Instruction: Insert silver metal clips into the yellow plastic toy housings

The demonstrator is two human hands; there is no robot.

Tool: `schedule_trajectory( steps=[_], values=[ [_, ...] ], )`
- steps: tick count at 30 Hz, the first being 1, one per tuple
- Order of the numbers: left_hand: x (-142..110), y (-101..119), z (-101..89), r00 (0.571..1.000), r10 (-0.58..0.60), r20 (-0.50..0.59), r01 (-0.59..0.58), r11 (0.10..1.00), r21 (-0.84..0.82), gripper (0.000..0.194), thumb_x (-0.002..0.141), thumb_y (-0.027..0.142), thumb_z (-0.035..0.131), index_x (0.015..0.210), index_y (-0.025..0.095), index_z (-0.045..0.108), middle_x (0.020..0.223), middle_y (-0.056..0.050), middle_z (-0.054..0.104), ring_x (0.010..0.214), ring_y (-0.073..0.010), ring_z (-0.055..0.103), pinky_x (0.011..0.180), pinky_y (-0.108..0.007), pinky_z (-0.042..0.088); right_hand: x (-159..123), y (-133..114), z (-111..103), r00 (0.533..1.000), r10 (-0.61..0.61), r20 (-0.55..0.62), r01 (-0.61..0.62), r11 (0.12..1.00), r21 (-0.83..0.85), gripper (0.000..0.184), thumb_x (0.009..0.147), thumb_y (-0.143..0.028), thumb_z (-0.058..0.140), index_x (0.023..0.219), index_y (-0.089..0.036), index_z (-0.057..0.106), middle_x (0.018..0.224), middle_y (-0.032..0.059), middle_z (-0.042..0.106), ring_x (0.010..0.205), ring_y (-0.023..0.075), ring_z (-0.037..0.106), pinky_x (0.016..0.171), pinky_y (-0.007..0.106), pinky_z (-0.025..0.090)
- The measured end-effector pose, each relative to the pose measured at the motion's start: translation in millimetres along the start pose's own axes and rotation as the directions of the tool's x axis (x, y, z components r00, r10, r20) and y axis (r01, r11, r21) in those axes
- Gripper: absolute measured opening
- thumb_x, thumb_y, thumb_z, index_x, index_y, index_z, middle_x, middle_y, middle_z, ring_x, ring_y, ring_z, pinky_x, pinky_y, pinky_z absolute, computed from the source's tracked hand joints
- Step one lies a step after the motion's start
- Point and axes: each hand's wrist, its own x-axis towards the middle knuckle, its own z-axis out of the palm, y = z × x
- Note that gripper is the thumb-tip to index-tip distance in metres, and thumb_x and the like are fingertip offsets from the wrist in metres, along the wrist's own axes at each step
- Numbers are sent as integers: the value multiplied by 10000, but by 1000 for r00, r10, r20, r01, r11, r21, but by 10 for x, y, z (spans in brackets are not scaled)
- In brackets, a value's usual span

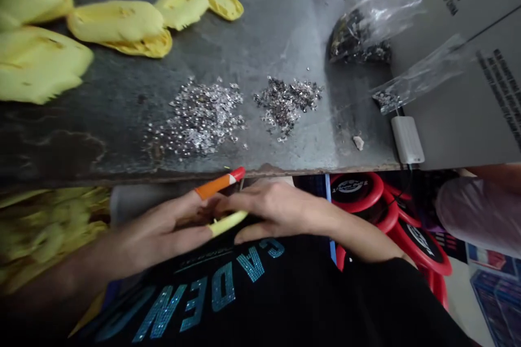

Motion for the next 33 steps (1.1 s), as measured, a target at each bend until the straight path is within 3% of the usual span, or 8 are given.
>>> schedule_trajectory(
  steps=[2,4,6,10,15,20,24,33],
  values=[
    [16,-70,25,998,-32,-58,21,984,-176,581,956,423,816,1507,250,751,1299,-130,848,1070,-324,839,831,-305,689,-197,272,-110,949,113,-293,-111,994,26,318,1075,-392,730,1349,-231,715,1231,53,818,1051,181,773,919,309,613],
    [36,-43,101,991,-26,-129,-18,944,-329,567,1012,543,686,1450,195,778,1268,-177,849,1036,-345,837,787,-357,711,-328,551,-232,796,187,-576,-323,935,-144,122,1090,-285,680,1132,-247,787,1060,39,799,976,203,733,878,347,577],
    [66,32,192,981,-26,-193,-65,890,-452,585,1036,562,596,1406,154,794,1247,-201,848,1027,-373,833,760,-418,724,-375,794,-320,755,125,-643,-417,849,-325,148,1073,-229,671,1112,-254,812,1029,48,770,987,231,696,915,398,542],
    [128,88,287,959,-67,-274,-91,846,-525,573,1031,498,546,1395,125,786,1217,-231,849,1000,-415,841,669,-494,728,-311,1086,-385,830,49,-556,-392,760,-518,174,1064,-270,705,1195,-302,814,1142,55,749,1067,258,639,955,432,474],
    [151,-19,272,975,-106,-197,-44,774,-631,558,1023,443,564,1472,154,725,1310,-263,819,1068,-411,851,771,-562,729,-261,1138,-422,843,45,-536,-364,782,-506,123,1065,-339,707,1091,-305,823,1127,49,743,1068,268,623,923,424,447],
    [174,-65,308,996,-61,-63,-3,695,-719,536,1025,437,627,1485,171,699,1395,-222,797,1211,-415,813,910,-581,711,-178,768,-391,841,46,-539,-256,911,-323,70,1041,-324,735,1032,-279,788,1042,25,791,1000,242,701,940,433,479],
    [219,-120,338,998,-56,12,47,677,-734,648,1056,490,612,1598,135,602,1395,-221,797,1261,-427,787,965,-565,690,5,408,-251,867,-2,-499,-46,996,-83,38,1029,-298,747,1023,-267,727,970,-15,803,879,188,749,872,396,515],
    [191,-198,321,998,-19,52,51,677,-734,632,1003,571,713,1485,165,665,1354,-171,826,1256,-390,797,1135,-519,604,260,282,-201,886,-304,-349,166,913,-374,88,1089,-265,688,1173,-241,695,1060,42,773,945,194,707,847,364,586]
  ],
)
